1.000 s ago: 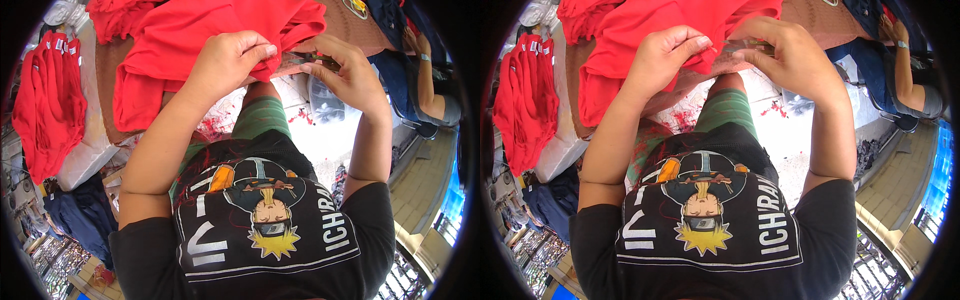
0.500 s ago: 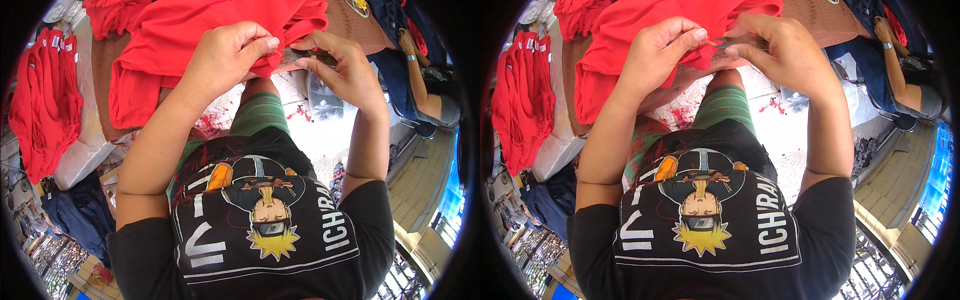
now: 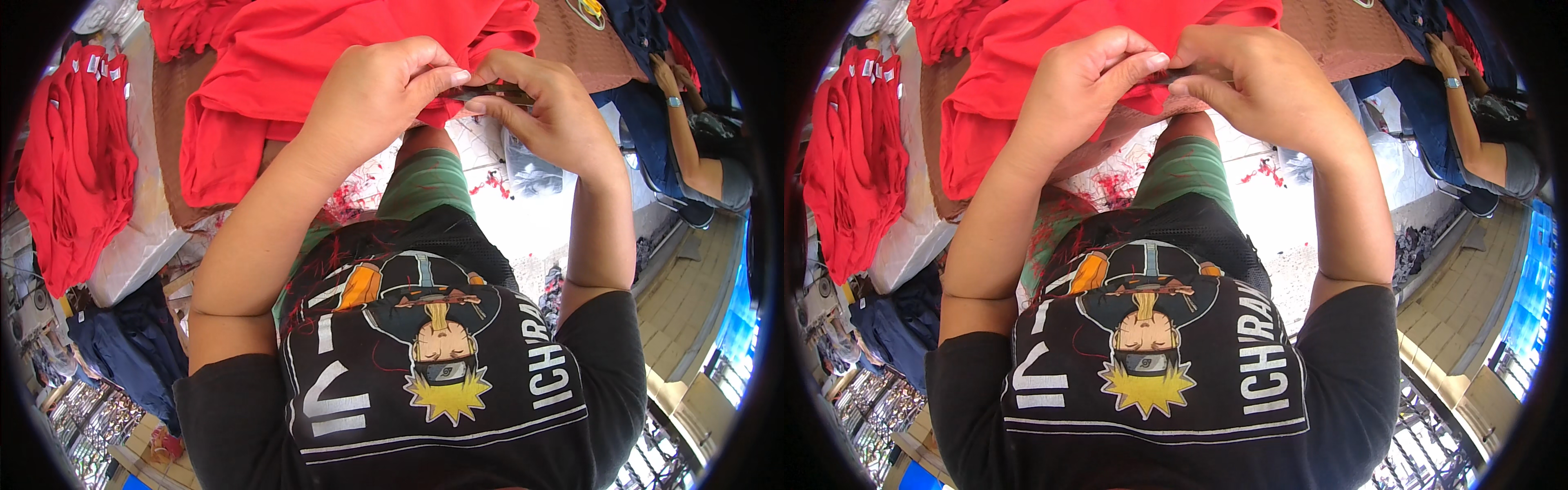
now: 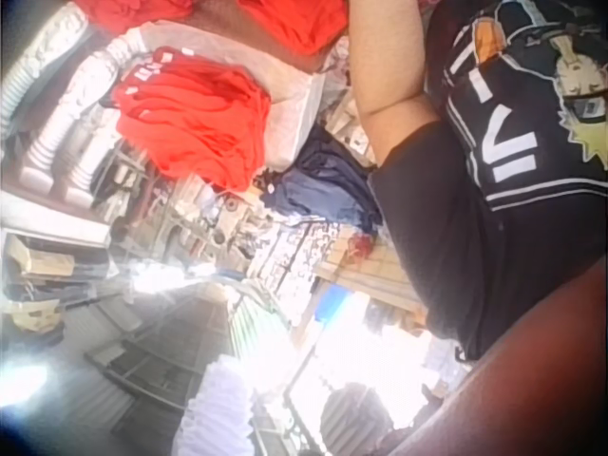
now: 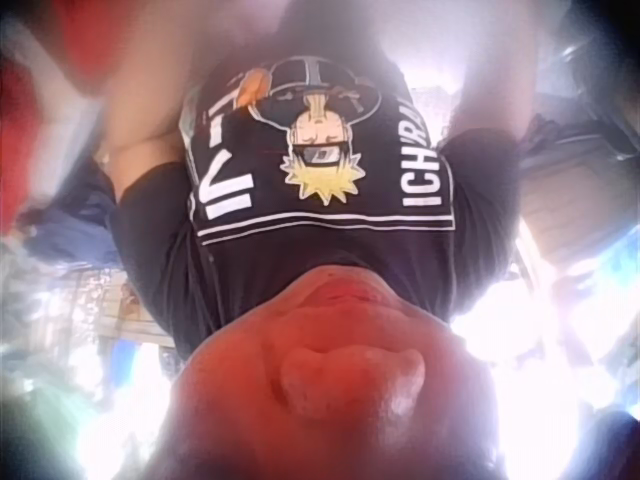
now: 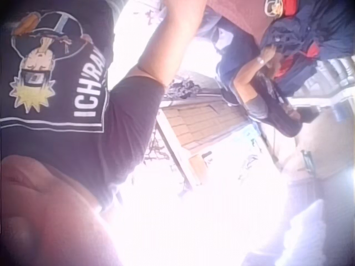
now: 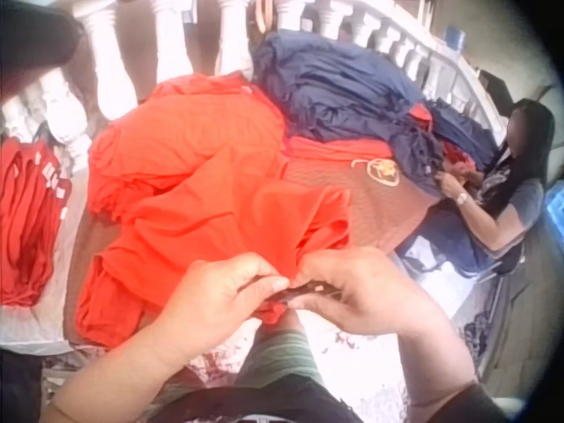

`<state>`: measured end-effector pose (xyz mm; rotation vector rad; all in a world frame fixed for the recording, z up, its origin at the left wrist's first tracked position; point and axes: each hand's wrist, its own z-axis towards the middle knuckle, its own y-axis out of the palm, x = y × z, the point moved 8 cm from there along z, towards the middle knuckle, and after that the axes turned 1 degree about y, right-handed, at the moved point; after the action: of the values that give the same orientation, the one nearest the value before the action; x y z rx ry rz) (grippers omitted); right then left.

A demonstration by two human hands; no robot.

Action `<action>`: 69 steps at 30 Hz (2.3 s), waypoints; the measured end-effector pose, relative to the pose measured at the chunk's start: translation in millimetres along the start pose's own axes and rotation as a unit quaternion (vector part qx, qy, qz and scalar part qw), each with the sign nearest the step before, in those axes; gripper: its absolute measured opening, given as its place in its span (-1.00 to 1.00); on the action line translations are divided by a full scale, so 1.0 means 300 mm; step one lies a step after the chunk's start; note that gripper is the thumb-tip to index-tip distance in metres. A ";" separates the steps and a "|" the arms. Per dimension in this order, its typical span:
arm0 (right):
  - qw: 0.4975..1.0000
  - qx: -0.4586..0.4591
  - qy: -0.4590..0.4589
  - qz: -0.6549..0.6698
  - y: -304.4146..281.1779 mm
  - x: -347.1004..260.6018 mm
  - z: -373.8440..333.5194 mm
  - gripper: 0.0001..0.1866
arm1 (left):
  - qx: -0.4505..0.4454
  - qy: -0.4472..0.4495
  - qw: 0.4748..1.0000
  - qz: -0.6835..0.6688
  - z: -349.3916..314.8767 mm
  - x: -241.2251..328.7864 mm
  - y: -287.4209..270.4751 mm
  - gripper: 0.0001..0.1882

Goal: The person trims excess threads from the seams and labels of several red shirts using thread snips and stacks the completed shirts one by one.

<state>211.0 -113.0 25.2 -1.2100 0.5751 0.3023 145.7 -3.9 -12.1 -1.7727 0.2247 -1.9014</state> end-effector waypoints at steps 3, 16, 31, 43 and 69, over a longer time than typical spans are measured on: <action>1.000 -0.008 0.004 -0.021 0.004 0.000 0.001 -0.82 | 0.003 0.011 1.000 0.026 0.000 0.009 0.001 -0.79; 0.993 -0.115 0.007 -0.008 -0.052 0.016 -0.041 -0.75 | -0.024 0.135 0.986 -0.095 -0.069 0.083 -0.193 -0.78; 0.964 0.010 0.131 0.233 0.149 0.134 -0.052 -0.82 | -0.006 -0.100 0.993 -0.054 -0.049 -0.091 0.003 -0.81; 0.985 0.029 0.058 0.160 0.109 0.069 -0.063 -0.73 | -0.048 -0.135 0.975 -0.170 -0.071 -0.102 0.002 -0.82; 0.996 -0.084 -0.012 0.039 0.015 -0.009 0.036 -0.84 | -0.048 -0.031 0.998 -0.026 -0.052 0.006 -0.017 -0.86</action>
<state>209.2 -101.1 25.8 -1.3457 0.5870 0.4376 129.2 -3.9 -10.2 -1.9147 0.2544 -1.8980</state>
